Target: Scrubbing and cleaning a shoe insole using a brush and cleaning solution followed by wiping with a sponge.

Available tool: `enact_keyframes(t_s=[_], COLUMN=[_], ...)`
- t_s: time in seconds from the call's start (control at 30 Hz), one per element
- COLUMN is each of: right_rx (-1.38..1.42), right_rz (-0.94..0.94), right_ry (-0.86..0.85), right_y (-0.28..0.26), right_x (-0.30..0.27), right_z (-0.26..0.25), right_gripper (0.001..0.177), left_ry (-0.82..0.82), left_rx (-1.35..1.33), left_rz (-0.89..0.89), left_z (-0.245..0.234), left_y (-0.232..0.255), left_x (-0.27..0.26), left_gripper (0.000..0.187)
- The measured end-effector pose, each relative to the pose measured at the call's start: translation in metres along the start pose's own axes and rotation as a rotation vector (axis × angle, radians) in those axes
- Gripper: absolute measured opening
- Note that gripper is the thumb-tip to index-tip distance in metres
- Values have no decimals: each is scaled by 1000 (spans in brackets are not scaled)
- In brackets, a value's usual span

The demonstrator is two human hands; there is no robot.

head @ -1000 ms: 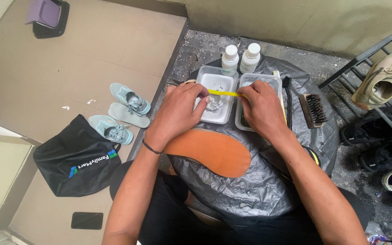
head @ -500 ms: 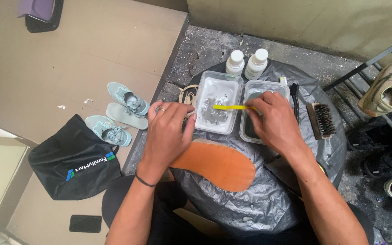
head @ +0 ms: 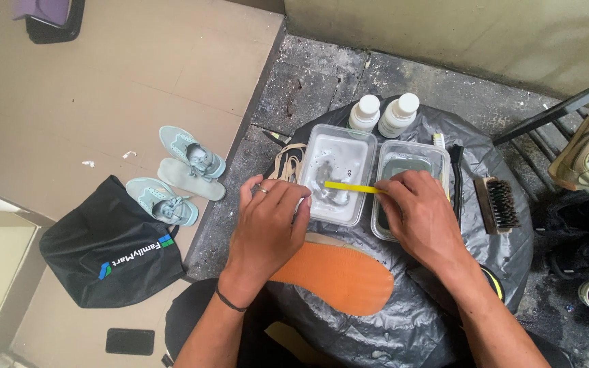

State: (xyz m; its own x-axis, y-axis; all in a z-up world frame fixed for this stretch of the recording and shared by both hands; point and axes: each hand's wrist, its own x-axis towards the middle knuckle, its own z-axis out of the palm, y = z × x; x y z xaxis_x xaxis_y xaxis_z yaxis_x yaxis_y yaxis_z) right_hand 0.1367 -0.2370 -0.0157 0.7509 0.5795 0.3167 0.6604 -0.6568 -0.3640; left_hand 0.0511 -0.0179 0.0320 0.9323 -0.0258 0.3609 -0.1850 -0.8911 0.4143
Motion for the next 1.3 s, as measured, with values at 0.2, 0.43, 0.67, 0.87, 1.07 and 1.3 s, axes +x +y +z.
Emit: enact_keyframes(t_s=[0.2, 0.43, 0.67, 0.87, 1.07, 1.3], right_rx=[-15, -100, -82, -36, -11, 106], right_rz=[-18, -59, -98, -96, -69, -35], right_ry=[29, 102, 156, 137, 73, 74], right_y=[-7, -12, -5, -9, -12, -10], right_x=[-7, -19, -17, -17, -16, -19], right_z=[0, 0, 7, 1, -4, -1], right_gripper=[9, 5, 6, 6, 6, 7], left_ry=[13, 32, -100, -161, -196, -205], left_rx=[44, 56, 66, 56, 18, 7], left_rz=[60, 112, 122, 146, 173, 165], left_z=[-8, -8, -16, -16, -20, -20], left_y=[13, 6, 8, 15, 19, 17], left_x=[-21, -41, -40, -40, -37, -39], left_gripper=[9, 12, 13, 13, 14, 15])
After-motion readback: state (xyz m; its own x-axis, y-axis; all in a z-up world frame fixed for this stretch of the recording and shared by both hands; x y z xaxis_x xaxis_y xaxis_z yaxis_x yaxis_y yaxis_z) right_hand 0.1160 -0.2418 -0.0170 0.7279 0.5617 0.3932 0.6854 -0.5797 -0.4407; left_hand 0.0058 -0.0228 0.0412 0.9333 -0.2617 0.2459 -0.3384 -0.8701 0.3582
